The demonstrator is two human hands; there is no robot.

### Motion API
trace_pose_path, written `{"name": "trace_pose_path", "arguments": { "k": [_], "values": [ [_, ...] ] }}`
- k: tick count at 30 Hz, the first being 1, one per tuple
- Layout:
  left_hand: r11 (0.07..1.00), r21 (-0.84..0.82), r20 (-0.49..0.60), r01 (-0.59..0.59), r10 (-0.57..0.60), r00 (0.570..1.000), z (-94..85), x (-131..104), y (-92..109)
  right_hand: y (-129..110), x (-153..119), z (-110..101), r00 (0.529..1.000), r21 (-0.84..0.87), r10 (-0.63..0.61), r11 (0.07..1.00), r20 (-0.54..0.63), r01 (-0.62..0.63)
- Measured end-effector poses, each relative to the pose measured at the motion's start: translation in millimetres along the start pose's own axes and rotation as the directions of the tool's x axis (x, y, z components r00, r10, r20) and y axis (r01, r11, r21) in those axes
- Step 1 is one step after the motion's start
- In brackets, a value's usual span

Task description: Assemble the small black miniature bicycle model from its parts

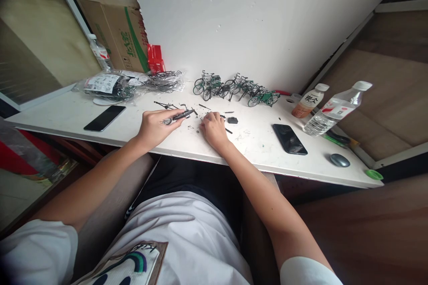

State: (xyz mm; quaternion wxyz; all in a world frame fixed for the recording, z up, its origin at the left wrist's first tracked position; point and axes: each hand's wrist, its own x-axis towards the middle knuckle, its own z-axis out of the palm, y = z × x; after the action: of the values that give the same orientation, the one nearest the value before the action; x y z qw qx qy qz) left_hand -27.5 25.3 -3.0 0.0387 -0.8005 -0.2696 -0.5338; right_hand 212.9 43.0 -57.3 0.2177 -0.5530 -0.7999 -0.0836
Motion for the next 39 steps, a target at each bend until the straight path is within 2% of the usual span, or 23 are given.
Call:
{"name": "trace_pose_path", "arguments": {
  "k": [7,12,14,21,27,32,35,39],
  "values": [
    [1.000,0.012,-0.024,-0.001,0.001,1.000,0.7,1.2,0.3,-0.3,0.2,0.4,1.000,-0.024,-0.016,1.000,-0.003,0.016],
    [1.000,-0.012,-0.029,0.020,-0.020,0.999,0.6,2.0,-1.9,-1.3,0.3,-5.9,0.990,-0.035,0.120,0.992,-0.078,-0.123],
    [1.000,-0.008,-0.029,0.025,-0.025,0.999,0.6,2.1,-2.5,-1.0,0.4,-7.3,0.987,-0.012,0.141,0.990,-0.083,-0.142],
    [0.997,-0.024,-0.007,0.072,-0.072,0.997,0.0,2.9,-1.3,-0.8,-1.6,-2.9,0.998,0.035,0.020,0.999,-0.057,-0.018],
    [0.995,-0.028,-0.001,0.095,-0.095,0.995,-0.8,2.9,0.7,-2.6,-1.8,-4.7,0.998,0.057,0.035,0.998,-0.053,-0.032],
    [0.995,-0.030,0.001,0.094,-0.094,0.996,-1.1,3.2,1.2,-6.5,-2.7,-7.4,0.998,0.070,-0.033,0.997,-0.058,0.037],
    [0.996,-0.032,-0.005,0.083,-0.083,0.996,-0.8,3.2,0.6,-7.2,-2.9,-6.7,0.998,0.059,-0.021,0.998,-0.065,0.024],
    [0.994,-0.047,-0.002,0.103,-0.103,0.995,-0.1,3.0,-0.6,-6.2,-2.5,-7.1,0.996,0.022,0.057,0.998,-0.069,-0.055]
  ]
}}
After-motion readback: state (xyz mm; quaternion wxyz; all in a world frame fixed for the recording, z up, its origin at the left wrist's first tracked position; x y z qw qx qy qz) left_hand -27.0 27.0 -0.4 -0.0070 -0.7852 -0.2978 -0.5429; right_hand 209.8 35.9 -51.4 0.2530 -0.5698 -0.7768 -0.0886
